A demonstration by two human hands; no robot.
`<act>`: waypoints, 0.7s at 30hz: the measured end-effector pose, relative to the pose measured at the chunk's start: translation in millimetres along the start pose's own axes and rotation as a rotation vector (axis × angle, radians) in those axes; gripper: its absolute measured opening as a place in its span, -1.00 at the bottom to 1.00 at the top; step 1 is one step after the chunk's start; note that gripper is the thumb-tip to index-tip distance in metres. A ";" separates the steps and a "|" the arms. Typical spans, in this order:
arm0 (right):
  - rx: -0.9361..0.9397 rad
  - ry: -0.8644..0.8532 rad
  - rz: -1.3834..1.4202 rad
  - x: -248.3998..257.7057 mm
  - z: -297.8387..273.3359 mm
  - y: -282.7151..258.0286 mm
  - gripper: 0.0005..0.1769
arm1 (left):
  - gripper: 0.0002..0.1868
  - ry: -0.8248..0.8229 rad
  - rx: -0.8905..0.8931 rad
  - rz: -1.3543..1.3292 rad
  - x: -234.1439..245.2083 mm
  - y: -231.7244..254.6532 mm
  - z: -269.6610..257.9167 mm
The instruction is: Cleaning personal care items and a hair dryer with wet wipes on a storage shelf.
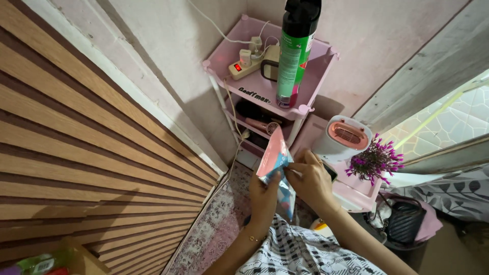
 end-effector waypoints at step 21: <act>0.090 -0.028 0.131 -24.1 -7.1 5.1 -0.91 | -0.77 0.124 -0.046 0.266 15.9 -11.2 13.8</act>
Point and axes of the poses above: each hand's wrist, its own z-axis towards the middle knuckle, its own x-axis out of the back of the hand, y = z × x, the point moved 9 cm from there along z, towards the middle knuckle, and after that the axes turned 1 degree about -x, right-handed, at the moved point
